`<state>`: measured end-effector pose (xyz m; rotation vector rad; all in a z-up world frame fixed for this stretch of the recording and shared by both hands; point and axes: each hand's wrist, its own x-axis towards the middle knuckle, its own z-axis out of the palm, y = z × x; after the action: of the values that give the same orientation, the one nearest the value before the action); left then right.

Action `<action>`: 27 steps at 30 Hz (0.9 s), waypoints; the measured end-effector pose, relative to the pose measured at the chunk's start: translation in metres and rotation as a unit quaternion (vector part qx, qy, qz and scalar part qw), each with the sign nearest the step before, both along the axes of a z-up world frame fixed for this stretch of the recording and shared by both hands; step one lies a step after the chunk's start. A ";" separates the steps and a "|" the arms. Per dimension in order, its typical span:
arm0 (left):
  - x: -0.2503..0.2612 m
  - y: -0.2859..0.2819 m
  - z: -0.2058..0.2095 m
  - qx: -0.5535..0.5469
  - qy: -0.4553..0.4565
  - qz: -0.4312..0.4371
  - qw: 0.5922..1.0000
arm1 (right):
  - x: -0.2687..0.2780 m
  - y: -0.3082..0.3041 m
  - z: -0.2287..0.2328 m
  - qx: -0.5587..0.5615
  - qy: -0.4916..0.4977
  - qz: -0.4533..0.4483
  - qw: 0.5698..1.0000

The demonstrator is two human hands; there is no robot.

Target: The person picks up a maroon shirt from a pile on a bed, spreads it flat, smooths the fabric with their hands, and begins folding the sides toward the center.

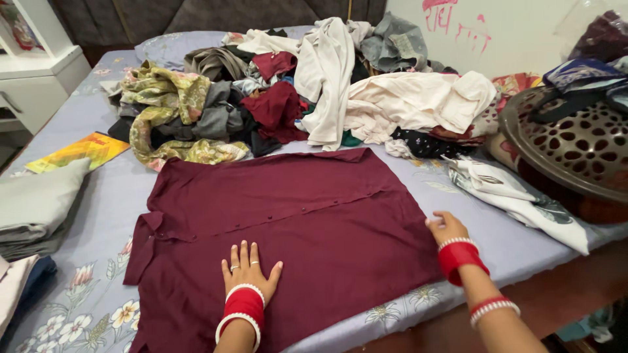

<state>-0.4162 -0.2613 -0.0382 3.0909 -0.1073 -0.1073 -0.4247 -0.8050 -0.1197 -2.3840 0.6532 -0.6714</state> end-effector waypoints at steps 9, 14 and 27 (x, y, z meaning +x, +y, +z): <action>0.006 -0.004 0.017 0.006 0.022 -0.002 1.000 | 0.093 0.023 -0.011 -0.060 0.027 -0.010 0.998; 0.018 -0.007 0.024 0.012 0.027 0.001 1.000 | 0.129 0.011 -0.018 0.009 0.066 0.022 0.998; 0.024 -0.006 0.016 -0.019 0.013 -0.001 1.000 | 0.079 0.232 0.096 -0.382 -0.040 0.153 0.911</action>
<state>-0.3918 -0.2677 -0.0222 3.0497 -0.1091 -0.1442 -0.3461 -0.5731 -0.0237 -3.0418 -0.0694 -1.0062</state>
